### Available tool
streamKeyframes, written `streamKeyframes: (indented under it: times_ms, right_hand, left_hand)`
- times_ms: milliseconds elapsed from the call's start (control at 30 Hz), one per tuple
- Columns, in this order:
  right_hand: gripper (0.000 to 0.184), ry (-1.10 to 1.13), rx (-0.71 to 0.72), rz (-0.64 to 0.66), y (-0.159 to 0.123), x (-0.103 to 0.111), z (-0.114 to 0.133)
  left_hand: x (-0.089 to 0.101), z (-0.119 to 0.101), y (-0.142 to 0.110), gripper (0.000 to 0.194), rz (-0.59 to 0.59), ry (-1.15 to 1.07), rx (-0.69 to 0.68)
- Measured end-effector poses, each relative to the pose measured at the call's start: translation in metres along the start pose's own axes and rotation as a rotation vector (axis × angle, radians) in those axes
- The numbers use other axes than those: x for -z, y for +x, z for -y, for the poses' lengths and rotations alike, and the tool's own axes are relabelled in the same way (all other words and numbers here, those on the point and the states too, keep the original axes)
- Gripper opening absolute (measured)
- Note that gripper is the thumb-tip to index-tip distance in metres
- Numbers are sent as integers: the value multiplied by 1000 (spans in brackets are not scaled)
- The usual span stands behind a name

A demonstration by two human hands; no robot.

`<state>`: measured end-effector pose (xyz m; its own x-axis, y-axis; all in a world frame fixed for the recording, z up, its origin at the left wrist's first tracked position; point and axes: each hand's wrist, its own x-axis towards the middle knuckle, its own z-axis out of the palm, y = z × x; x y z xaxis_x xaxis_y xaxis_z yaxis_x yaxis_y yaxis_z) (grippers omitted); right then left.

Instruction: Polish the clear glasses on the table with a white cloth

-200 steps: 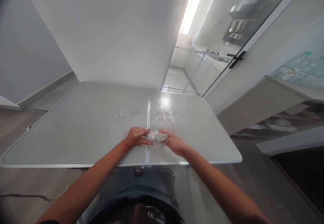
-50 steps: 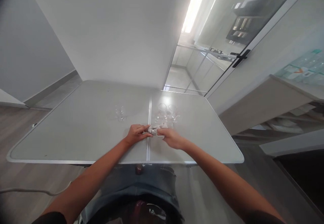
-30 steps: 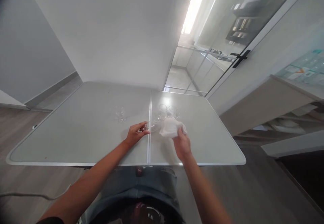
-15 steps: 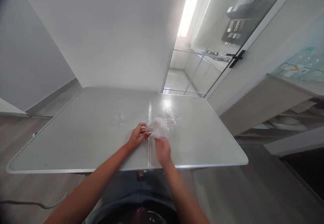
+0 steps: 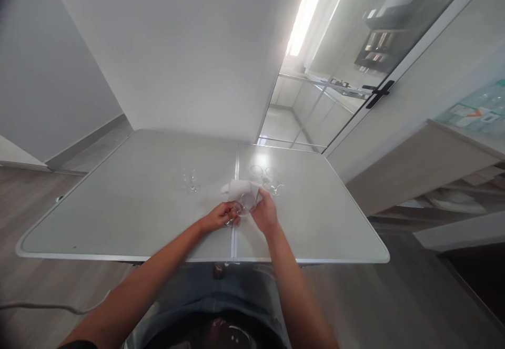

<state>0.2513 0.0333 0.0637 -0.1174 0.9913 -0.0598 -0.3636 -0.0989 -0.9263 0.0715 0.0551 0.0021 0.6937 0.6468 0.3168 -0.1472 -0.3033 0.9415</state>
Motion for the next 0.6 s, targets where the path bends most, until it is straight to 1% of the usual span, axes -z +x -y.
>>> streamKeyframes:
  times_ms: [67, 100, 167, 267, 300, 367, 400, 467, 533, 600]
  right_hand:
    - [42, -112, 27, 45, 4, 7, 11]
    - [39, -211, 62, 89, 5, 10, 17]
    - [32, -491, 155, 254, 2, 10, 30]
    - [22, -918, 355, 558, -7, 3, 50]
    - [22, -1017, 436, 631, -10, 0, 55]
    - [33, -1147, 586, 713, -16, -3, 59]
    - [42, -1191, 639, 735, -18, -3, 58]
    - [57, -1261, 706, 737, -20, 0, 48]
    - [65, -1325, 762, 677, -20, 7, 33]
    - [66, -1375, 800, 554, -20, 14, 13]
  left_hand:
    - [-1, 2, -1, 50, -25, 19, 51]
    - [-1, 3, -2, 48, -52, 31, 78]
    - [0, 5, -3, 38, -106, 69, 95]
    - [3, 4, -3, 23, -121, 158, 54]
    - [3, 3, -2, 19, -131, 159, 43]
    - [4, 0, -1, 14, -190, 86, 36]
    - [4, -1, -1, 12, -236, 27, 30]
    - [4, -4, 0, 10, -319, -81, 16]
    - [4, -5, 2, 10, -359, -138, 3]
    - [4, -6, 3, 12, -366, -156, -8]
